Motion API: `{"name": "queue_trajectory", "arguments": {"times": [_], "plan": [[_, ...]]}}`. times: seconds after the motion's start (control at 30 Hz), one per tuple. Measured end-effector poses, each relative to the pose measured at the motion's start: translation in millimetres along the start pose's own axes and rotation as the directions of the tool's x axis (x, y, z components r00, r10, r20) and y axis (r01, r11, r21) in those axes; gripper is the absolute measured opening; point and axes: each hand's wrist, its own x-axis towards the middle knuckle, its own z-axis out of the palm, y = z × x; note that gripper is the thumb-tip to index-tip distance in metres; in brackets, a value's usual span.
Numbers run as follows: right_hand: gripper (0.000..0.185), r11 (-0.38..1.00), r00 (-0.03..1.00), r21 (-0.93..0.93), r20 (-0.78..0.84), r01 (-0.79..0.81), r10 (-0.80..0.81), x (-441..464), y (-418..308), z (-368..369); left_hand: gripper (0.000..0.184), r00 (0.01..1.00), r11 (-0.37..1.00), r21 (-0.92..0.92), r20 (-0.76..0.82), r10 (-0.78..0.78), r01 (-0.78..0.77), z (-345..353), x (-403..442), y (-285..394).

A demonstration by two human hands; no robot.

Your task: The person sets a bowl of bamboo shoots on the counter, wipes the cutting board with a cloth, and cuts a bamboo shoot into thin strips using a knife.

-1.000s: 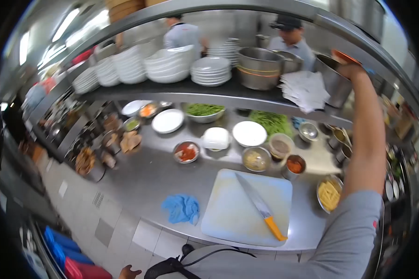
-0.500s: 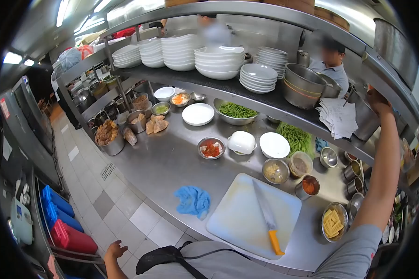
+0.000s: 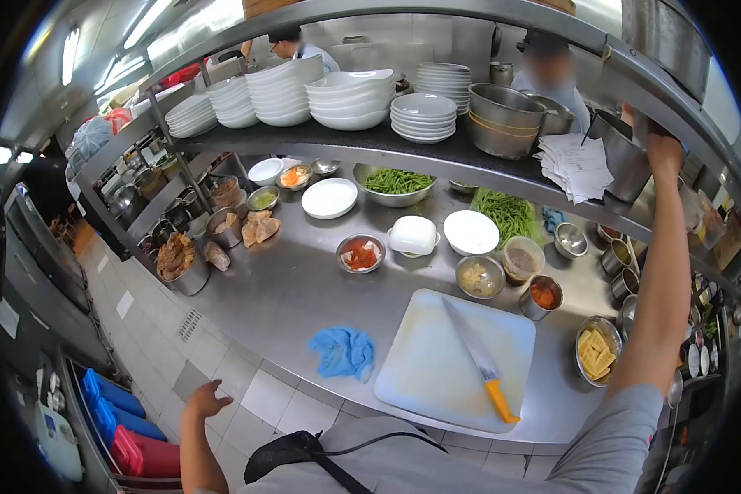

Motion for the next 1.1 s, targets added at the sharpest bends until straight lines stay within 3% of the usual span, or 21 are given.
{"name": "queue_trajectory", "arguments": {"times": [0.03, 0.1, 0.2, 0.27, 0.33, 0.4, 0.43, 0.47, 0.5, 0.53, 0.57, 0.6, 0.63, 0.67, 0.7, 0.77, 0.8, 0.87, 0.9, 1.0, 1.1], "plan": [[0.057, 1.000, 1.000, 0.003, 0.000, -0.001, 0.001, -7, -3, -4, 0.085, 0.998, 0.998, -0.003, -0.013, 0.056, -0.056, -13, 4, 13], [0.050, 0.910, 0.969, 0.369, -0.079, -0.190, 0.234, -39, -16, -26, 0.082, 0.989, 0.989, -0.026, -0.024, 0.148, -0.149, -42, 9, 52], [0.040, 0.689, 0.800, 0.721, -0.458, 0.078, 0.389, -135, -110, -133, 0.079, 0.941, 0.936, -0.097, -0.016, 0.338, -0.338, -81, 12, 119], [0.035, 0.715, 0.740, 0.685, -0.552, 0.142, 0.383, -180, -131, -149, 0.081, 0.868, 0.855, -0.194, 0.028, 0.495, -0.481, -102, 5, 174], [0.033, 0.357, 0.831, 0.920, -0.321, 0.160, 0.453, -243, -163, -160, 0.081, 0.758, 0.728, -0.334, 0.058, 0.649, -0.598, -120, -7, 229], [0.029, 0.259, 0.934, 0.962, -0.165, 0.083, 0.315, -328, -216, -199, 0.085, 0.562, 0.478, -0.572, 0.035, 0.827, -0.667, -118, 1, 279], [0.027, 0.287, 0.958, 0.946, -0.209, 0.148, 0.195, -371, -240, -204, 0.088, 0.477, 0.314, -0.724, -0.023, 0.879, -0.614, -111, 6, 305], [0.028, 0.129, 0.984, 0.980, -0.160, 0.149, 0.076, -418, -267, -201, 0.090, 0.396, 0.138, -0.839, -0.099, 0.913, -0.527, -101, 10, 330], [0.023, 0.145, 0.988, 0.977, -0.152, 0.154, -0.020, -459, -307, -231, 0.091, 0.447, 0.040, -0.955, -0.101, 0.889, -0.295, -89, 9, 355], [0.023, 0.069, 0.971, 0.977, -0.190, 0.201, -0.146, -492, -342, -251, 0.092, 0.492, -0.071, -0.996, -0.086, 0.866, -0.048, -77, 8, 377], [0.029, 0.149, 0.938, 0.967, -0.151, 0.206, -0.313, -521, -370, -277, 0.088, 0.501, -0.167, -0.978, -0.082, 0.862, 0.126, -63, 11, 390], [0.038, -0.084, 0.815, 0.991, -0.133, 0.104, -0.564, -541, -387, -282, 0.084, 0.505, -0.252, -0.922, -0.074, 0.860, 0.294, -48, 17, 403], [0.037, 0.007, 0.770, 0.992, -0.093, 0.125, -0.631, -556, -395, -302, 0.068, 0.406, -0.324, -0.876, -0.167, 0.899, 0.356, -34, 24, 418], [0.036, 0.098, 0.723, 0.984, -0.042, 0.151, -0.689, -564, -396, -318, 0.068, 0.391, -0.308, -0.880, -0.157, 0.907, 0.361, -28, 34, 419], [0.036, 0.113, 0.732, 0.983, -0.032, 0.148, -0.681, -563, -384, -320, 0.062, 0.557, -0.290, -0.915, -0.090, 0.826, 0.281, -25, 40, 418], [0.042, -0.103, 0.481, 0.994, -0.080, -0.021, -0.873, -559, -357, -316, 0.048, 0.766, -0.290, -0.934, -0.030, 0.642, 0.207, -26, 44, 413], [0.042, -0.095, 0.487, 0.995, -0.070, -0.026, -0.870, -558, -352, -312, 0.048, 0.762, -0.280, -0.936, -0.020, 0.648, 0.213, -28, 40, 415], [0.053, -0.264, 0.853, 0.944, 0.032, -0.197, -0.521, -551, -349, -307, 0.051, 0.795, -0.203, -0.957, 0.042, 0.605, 0.205, -27, 23, 419], [0.074, -0.090, 0.921, 0.995, -0.005, -0.032, -0.389, -538, -356, -316, 0.057, 0.696, -0.242, -0.925, 0.032, 0.717, 0.292, -17, 6, 426], [0.086, -0.177, 0.889, 0.982, -0.134, 0.061, -0.439, -554, -385, -271, 0.063, 0.711, -0.213, -0.972, -0.079, 0.699, 0.101, 34, -60, 446], [0.094, -0.024, 0.861, 0.971, -0.224, 0.240, -0.457, -574, -374, -242, 0.066, 0.571, -0.037, -0.975, 0.098, 0.815, 0.220, 43, -45, 424]]}}
